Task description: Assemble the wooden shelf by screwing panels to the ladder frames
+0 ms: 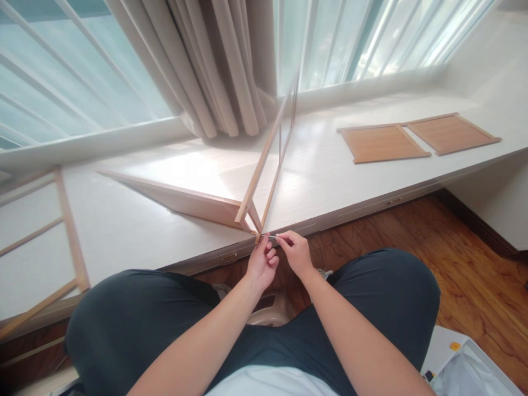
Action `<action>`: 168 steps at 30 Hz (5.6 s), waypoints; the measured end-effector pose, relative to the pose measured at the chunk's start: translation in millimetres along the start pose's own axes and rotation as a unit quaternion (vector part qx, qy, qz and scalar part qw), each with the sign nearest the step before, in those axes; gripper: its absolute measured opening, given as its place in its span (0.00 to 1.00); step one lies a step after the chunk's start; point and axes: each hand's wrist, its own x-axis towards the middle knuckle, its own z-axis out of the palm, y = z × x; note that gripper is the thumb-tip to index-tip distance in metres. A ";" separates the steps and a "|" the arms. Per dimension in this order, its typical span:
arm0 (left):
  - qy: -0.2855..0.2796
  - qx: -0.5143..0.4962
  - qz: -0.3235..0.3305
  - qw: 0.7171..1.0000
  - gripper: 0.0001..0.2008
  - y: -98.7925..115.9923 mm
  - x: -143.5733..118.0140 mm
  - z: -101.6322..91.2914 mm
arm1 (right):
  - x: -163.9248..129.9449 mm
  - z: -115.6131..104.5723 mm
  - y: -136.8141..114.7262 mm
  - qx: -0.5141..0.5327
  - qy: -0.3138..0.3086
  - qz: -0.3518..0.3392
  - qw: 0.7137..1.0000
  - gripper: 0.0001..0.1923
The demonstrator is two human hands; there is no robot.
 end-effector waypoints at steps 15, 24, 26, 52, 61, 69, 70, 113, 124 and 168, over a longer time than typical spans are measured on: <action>0.000 0.022 0.032 0.999 0.23 -1.4 3.1 -1.2 | 0.2 -0.9 1.1 -0.017 0.003 -0.017 1.000 0.14; 0.004 0.021 0.036 0.999 0.21 -1.2 2.1 0.5 | 3.2 -2.6 -2.8 -0.022 -0.010 -0.019 1.000 0.13; 0.007 0.022 0.036 0.999 0.21 -0.7 2.0 0.4 | 3.4 -1.8 -4.2 -0.010 -0.013 0.002 1.000 0.14; -0.014 0.048 0.035 0.998 0.27 1.3 1.9 0.0 | 8.8 10.0 -3.8 0.185 -0.111 0.227 0.950 0.22; -0.025 0.050 0.021 0.998 0.27 0.1 2.4 -0.8 | 9.0 8.0 -3.9 0.162 -0.108 0.201 0.960 0.23; -0.021 0.055 0.020 0.998 0.25 -1.1 5.1 -3.8 | 5.6 3.7 -6.0 0.076 -0.062 0.114 0.989 0.20; -0.021 0.055 0.021 0.998 0.25 -0.9 5.3 -3.9 | 4.7 3.4 -6.9 0.062 -0.054 0.099 0.992 0.19; -0.011 0.038 0.033 0.999 0.24 2.3 2.7 -1.8 | 11.7 10.2 -10.5 0.262 -0.151 0.329 0.895 0.17; -0.012 0.045 0.040 0.998 0.24 2.0 4.7 -3.4 | 8.7 9.3 -11.6 0.279 -0.132 0.335 0.891 0.17; 0.004 0.043 0.054 0.998 0.25 4.9 0.8 -3.8 | 2.3 16.5 -6.1 0.101 -0.083 0.141 0.981 0.22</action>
